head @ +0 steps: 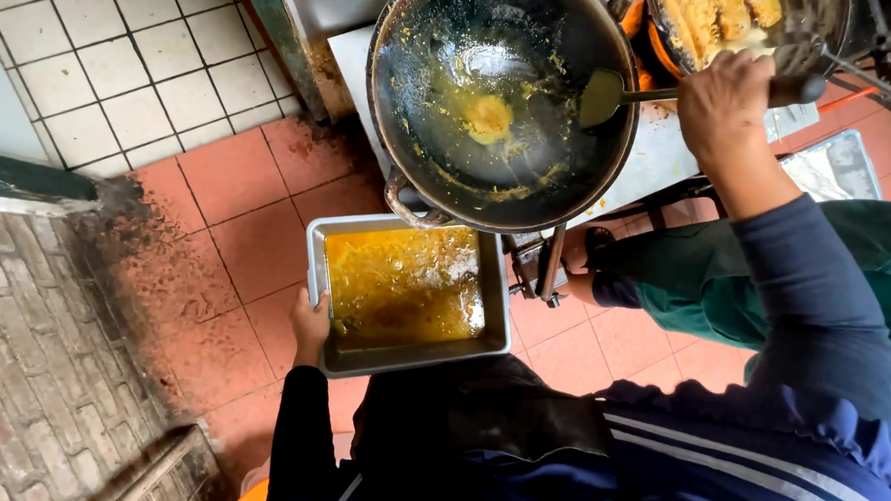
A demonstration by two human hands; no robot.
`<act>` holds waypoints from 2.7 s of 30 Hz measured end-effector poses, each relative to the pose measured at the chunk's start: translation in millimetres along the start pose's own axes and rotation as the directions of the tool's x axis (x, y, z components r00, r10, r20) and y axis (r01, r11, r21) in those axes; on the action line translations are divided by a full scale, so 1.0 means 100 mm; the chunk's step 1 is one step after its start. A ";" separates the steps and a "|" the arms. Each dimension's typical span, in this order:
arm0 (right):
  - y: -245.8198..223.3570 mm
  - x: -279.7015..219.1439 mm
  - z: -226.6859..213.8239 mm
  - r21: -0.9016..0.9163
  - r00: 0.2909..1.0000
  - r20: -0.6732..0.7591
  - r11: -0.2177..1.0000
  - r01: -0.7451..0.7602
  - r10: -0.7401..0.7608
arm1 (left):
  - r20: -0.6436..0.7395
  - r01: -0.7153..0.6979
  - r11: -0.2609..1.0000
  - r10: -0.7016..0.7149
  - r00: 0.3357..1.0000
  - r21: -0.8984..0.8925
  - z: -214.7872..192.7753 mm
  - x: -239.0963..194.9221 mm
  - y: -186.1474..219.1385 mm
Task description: Transferring food from a wok to a tray and opening a packet of cooking oil with a knife.
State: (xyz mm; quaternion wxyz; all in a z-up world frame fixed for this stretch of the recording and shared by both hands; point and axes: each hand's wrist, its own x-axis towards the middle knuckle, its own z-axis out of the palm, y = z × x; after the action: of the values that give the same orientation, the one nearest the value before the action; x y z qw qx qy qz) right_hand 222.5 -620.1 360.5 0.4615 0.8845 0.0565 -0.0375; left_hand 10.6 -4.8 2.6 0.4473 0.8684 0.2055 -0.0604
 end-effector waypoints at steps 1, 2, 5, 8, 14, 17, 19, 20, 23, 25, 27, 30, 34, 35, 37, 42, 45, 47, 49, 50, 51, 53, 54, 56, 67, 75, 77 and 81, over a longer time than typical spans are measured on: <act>0.03 0.07 -0.01 0.076 0.993 0.116 0.996 -0.048 0.039 | 0.011 0.021 1.000 -0.021 1.000 0.007 0.01 -0.01 0.01; 0.06 0.14 -0.02 0.150 0.970 0.233 0.983 -0.110 0.074 | 0.021 0.036 0.999 -0.037 0.999 0.017 0.00 0.01 0.03; -0.36 0.55 0.36 0.048 0.991 0.108 0.995 -0.086 0.081 | -0.012 -0.023 1.000 0.023 1.000 -0.003 0.01 -0.01 0.01; -0.39 0.77 0.64 0.338 0.994 -0.055 0.938 -0.072 0.096 | -0.037 -0.055 0.998 0.054 0.998 -0.023 0.06 0.02 -0.07; -0.23 1.07 0.70 0.365 0.988 -0.028 0.922 -0.130 0.151 | -0.061 -0.047 0.999 0.048 0.997 0.013 0.10 0.04 -0.14; -0.52 1.33 0.77 0.330 0.995 -0.092 0.944 -0.002 0.034 | -0.075 -0.053 0.998 0.055 0.996 0.032 0.10 0.04 -0.15; -0.38 1.36 0.31 0.369 0.981 -0.190 0.929 0.038 0.035 | -0.078 -0.047 0.999 0.048 0.996 0.023 0.11 0.06 -0.14; -0.33 1.32 0.12 0.403 0.962 -0.271 0.912 0.073 0.043 | -0.065 -0.043 0.999 0.044 0.997 0.018 0.10 0.04 -0.15; -0.20 1.35 -0.21 0.291 0.864 -0.500 0.950 0.112 0.051 | -0.062 -0.052 0.998 0.054 0.997 0.031 0.09 0.03 -0.19; -0.25 1.32 -0.23 0.191 0.834 -0.551 0.971 0.144 -0.015 | -0.066 -0.074 0.997 0.076 0.995 0.028 0.05 0.01 -0.13; -0.29 1.22 -0.24 0.080 0.799 -0.595 0.982 0.168 -0.088 | -0.071 -0.098 0.995 0.099 0.993 0.016 0.05 0.02 -0.08; -0.27 0.97 -0.28 0.124 0.836 -0.507 0.942 0.312 -0.211 | -0.076 -0.115 0.993 0.114 0.991 -0.008 0.05 0.01 -0.08; 0.32 0.62 -0.15 0.191 0.941 0.208 0.955 0.227 -0.265 | -0.066 -0.082 0.996 0.084 0.994 0.029 0.05 0.01 -0.14; 0.54 0.55 -0.08 0.234 0.905 0.320 0.949 0.212 -0.281 | -0.068 -0.068 0.997 0.070 0.995 0.031 0.05 0.01 -0.13; 0.62 0.33 -0.33 0.256 0.842 0.447 0.945 0.204 -0.302 | -0.068 -0.058 0.998 0.059 0.996 0.015 0.07 0.00 -0.14; 0.42 0.14 -0.25 0.475 0.790 0.473 0.868 0.143 -0.389 | -0.060 -0.058 0.998 0.060 0.996 0.028 0.07 0.02 -0.12; 0.37 -0.02 -0.29 0.462 0.821 0.490 0.886 0.039 -0.292 | -0.043 -0.046 0.997 0.049 0.998 0.062 0.05 0.05 -0.16; 0.40 -0.09 -0.19 0.486 0.822 0.472 0.872 0.058 -0.318 | -0.038 -0.027 0.999 0.028 0.999 0.022 0.07 0.04 -0.12; 0.25 -0.21 0.07 0.540 0.816 0.463 0.840 0.050 -0.346 | -0.040 -0.028 1.000 0.028 0.999 0.000 0.06 0.02 -0.13; 0.18 -0.26 0.21 0.597 0.809 0.451 0.801 0.041 -0.377 | -0.040 -0.028 0.999 0.027 0.999 -0.015 0.06 0.03 -0.14; 0.08 -0.27 0.21 0.592 0.813 0.447 0.805 0.042 -0.372 | -0.046 -0.030 0.999 0.029 0.999 -0.022 0.09 0.05 -0.11; -0.15 -0.38 0.24 0.621 0.858 0.407 0.784 -0.009 -0.312 | -0.050 -0.060 0.998 0.058 0.997 -0.026 0.08 -0.02 -0.09; -0.22 -0.42 0.21 0.625 0.860 0.405 0.780 -0.014 -0.310 | -0.051 -0.066 0.998 0.065 0.997 -0.022 0.07 0.01 -0.12; -0.35 -0.50 0.13 0.660 0.857 0.433 0.746 -0.091 -0.279 | -0.054 -0.071 0.997 0.071 0.996 -0.007 0.08 0.05 -0.15; -1.17 -0.75 -0.19 0.783 0.939 0.251 0.620 -0.055 -0.233 | -0.040 -0.065 0.998 0.064 0.997 -0.014 0.03 0.00 -0.15; -1.83 -0.38 -0.20 0.866 0.964 0.257 0.459 -0.196 -0.073 | -0.041 -0.051 0.998 0.050 0.998 -0.027 0.07 0.07 -0.12; -1.92 -0.19 -0.15 0.898 0.989 0.144 0.415 -0.147 0.040 | -0.027 -0.016 1.000 0.015 1.000 -0.023 0.09 0.12 -0.08; -1.97 -0.07 -0.22 0.905 0.985 0.089 0.400 -0.143 0.150 | -0.007 0.003 1.000 -0.004 1.000 -0.014 0.01 0.04 -0.05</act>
State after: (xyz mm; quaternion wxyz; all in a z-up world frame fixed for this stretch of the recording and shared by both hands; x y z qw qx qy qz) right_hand 189.4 -490.3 213.7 -0.0890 0.9946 -0.0491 -0.0186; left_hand 12.7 -1.9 -3.1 0.4526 0.8650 0.2091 -0.0565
